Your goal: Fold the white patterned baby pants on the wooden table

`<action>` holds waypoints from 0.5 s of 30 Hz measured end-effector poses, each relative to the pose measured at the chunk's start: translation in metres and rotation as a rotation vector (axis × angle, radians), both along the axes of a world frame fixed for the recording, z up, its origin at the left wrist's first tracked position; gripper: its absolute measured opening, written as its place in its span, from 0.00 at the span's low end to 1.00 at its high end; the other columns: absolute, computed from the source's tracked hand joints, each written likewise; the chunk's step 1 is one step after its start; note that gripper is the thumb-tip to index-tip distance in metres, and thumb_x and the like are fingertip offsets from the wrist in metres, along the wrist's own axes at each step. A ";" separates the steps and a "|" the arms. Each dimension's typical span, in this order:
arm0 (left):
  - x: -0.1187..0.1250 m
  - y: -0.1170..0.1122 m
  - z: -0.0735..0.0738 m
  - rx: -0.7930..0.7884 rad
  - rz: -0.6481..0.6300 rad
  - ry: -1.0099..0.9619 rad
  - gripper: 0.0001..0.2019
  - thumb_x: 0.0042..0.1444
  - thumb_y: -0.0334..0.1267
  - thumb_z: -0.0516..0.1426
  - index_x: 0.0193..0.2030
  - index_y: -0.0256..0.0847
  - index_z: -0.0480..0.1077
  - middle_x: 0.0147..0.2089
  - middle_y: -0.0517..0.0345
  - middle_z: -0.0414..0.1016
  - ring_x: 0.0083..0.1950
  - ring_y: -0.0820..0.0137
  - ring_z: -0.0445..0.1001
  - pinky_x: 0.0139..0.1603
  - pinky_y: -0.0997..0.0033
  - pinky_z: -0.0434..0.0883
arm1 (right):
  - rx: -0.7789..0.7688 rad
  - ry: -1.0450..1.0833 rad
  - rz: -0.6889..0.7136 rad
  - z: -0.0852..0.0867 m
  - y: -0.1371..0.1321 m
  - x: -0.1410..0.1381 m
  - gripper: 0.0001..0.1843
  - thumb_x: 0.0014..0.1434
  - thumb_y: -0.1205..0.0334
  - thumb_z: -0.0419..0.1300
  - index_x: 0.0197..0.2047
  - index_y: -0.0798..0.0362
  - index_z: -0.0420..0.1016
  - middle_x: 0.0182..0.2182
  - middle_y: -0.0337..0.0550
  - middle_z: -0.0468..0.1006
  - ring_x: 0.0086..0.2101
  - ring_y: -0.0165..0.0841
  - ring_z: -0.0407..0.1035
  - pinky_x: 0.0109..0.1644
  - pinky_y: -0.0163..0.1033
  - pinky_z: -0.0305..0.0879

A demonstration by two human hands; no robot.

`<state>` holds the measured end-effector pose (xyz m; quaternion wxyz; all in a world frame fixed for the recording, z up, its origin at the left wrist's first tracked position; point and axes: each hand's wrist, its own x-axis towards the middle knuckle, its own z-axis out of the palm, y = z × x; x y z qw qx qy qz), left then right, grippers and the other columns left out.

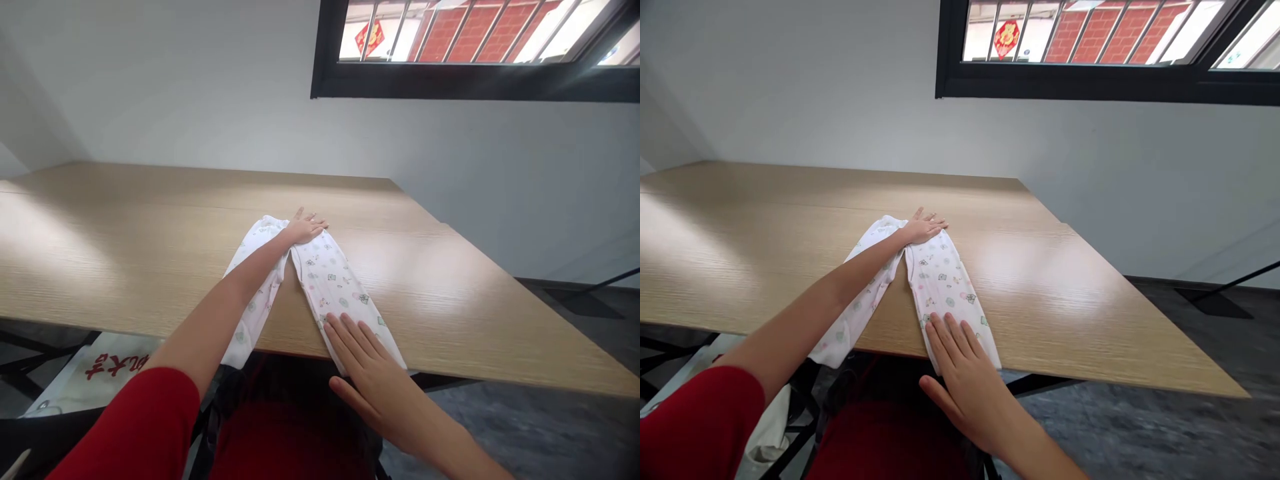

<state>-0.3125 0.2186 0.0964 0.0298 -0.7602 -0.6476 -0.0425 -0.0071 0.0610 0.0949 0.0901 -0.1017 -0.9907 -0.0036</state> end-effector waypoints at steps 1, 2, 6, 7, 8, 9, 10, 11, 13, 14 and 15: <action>0.000 0.000 0.002 0.023 0.003 -0.003 0.23 0.65 0.41 0.35 0.63 0.45 0.54 0.66 0.62 0.52 0.68 0.66 0.44 0.66 0.50 0.30 | -0.011 -0.004 -0.035 0.003 -0.004 -0.003 0.32 0.66 0.49 0.41 0.65 0.64 0.50 0.62 0.55 0.50 0.61 0.49 0.44 0.59 0.57 0.56; 0.001 -0.001 0.005 0.051 0.008 -0.008 0.23 0.65 0.41 0.35 0.63 0.44 0.54 0.66 0.61 0.53 0.68 0.68 0.44 0.66 0.53 0.29 | -0.028 -0.004 -0.069 0.007 -0.008 -0.009 0.34 0.66 0.47 0.40 0.64 0.65 0.53 0.61 0.57 0.52 0.60 0.52 0.46 0.58 0.58 0.56; 0.002 -0.019 0.023 0.148 0.057 -0.041 0.24 0.65 0.38 0.32 0.64 0.40 0.53 0.67 0.61 0.50 0.68 0.74 0.41 0.67 0.64 0.29 | -0.131 0.062 -0.100 0.025 -0.028 -0.057 0.31 0.66 0.50 0.41 0.61 0.66 0.59 0.59 0.58 0.57 0.59 0.55 0.47 0.59 0.60 0.52; 0.001 -0.028 0.027 0.159 0.076 -0.052 0.24 0.65 0.38 0.32 0.65 0.39 0.51 0.68 0.61 0.48 0.69 0.73 0.40 0.67 0.64 0.30 | -0.155 0.089 -0.072 0.027 -0.033 -0.074 0.28 0.66 0.54 0.41 0.61 0.66 0.59 0.59 0.57 0.58 0.59 0.53 0.47 0.61 0.58 0.50; 0.000 -0.039 0.030 0.164 0.097 -0.063 0.24 0.65 0.39 0.32 0.66 0.38 0.48 0.68 0.59 0.46 0.69 0.72 0.39 0.67 0.63 0.32 | -0.178 0.110 -0.041 0.028 -0.037 -0.090 0.26 0.66 0.57 0.41 0.61 0.66 0.59 0.59 0.56 0.58 0.60 0.51 0.47 0.62 0.57 0.49; -0.001 -0.052 0.032 0.161 0.118 -0.074 0.25 0.65 0.41 0.32 0.67 0.36 0.44 0.69 0.56 0.44 0.69 0.70 0.38 0.67 0.62 0.34 | -0.200 0.124 -0.019 0.027 -0.041 -0.107 0.25 0.66 0.59 0.42 0.60 0.66 0.60 0.59 0.56 0.59 0.59 0.50 0.48 0.62 0.55 0.48; -0.002 -0.066 0.032 0.151 0.137 -0.084 0.26 0.65 0.44 0.33 0.67 0.35 0.41 0.69 0.54 0.42 0.69 0.67 0.37 0.67 0.61 0.36 | -0.220 0.138 -0.009 0.024 -0.045 -0.123 0.25 0.66 0.60 0.42 0.60 0.67 0.59 0.58 0.58 0.60 0.59 0.50 0.49 0.62 0.55 0.48; -0.003 -0.081 0.030 0.132 0.152 -0.092 0.28 0.65 0.46 0.33 0.68 0.33 0.38 0.69 0.51 0.41 0.69 0.65 0.37 0.67 0.60 0.39 | -0.236 0.150 -0.016 0.020 -0.048 -0.137 0.26 0.66 0.59 0.43 0.60 0.68 0.59 0.58 0.59 0.60 0.59 0.50 0.49 0.62 0.54 0.48; -0.006 -0.109 0.022 0.078 0.166 -0.101 0.30 0.64 0.49 0.32 0.68 0.33 0.37 0.69 0.48 0.41 0.69 0.62 0.39 0.66 0.58 0.44 | -0.260 0.172 -0.045 0.010 -0.053 -0.160 0.29 0.66 0.55 0.44 0.61 0.70 0.56 0.59 0.61 0.57 0.60 0.52 0.47 0.62 0.55 0.47; -0.007 -0.120 0.015 0.049 0.167 -0.103 0.29 0.64 0.49 0.31 0.67 0.34 0.38 0.69 0.48 0.42 0.69 0.61 0.41 0.65 0.57 0.46 | -0.268 0.180 -0.060 0.005 -0.055 -0.167 0.31 0.66 0.52 0.45 0.62 0.70 0.55 0.60 0.62 0.55 0.60 0.52 0.45 0.62 0.55 0.46; -0.010 -0.129 0.009 0.023 0.168 -0.103 0.29 0.64 0.49 0.31 0.67 0.35 0.40 0.68 0.49 0.44 0.68 0.61 0.43 0.65 0.57 0.48 | -0.273 0.185 -0.070 0.001 -0.056 -0.172 0.34 0.65 0.50 0.45 0.62 0.71 0.54 0.61 0.62 0.53 0.60 0.52 0.44 0.63 0.56 0.44</action>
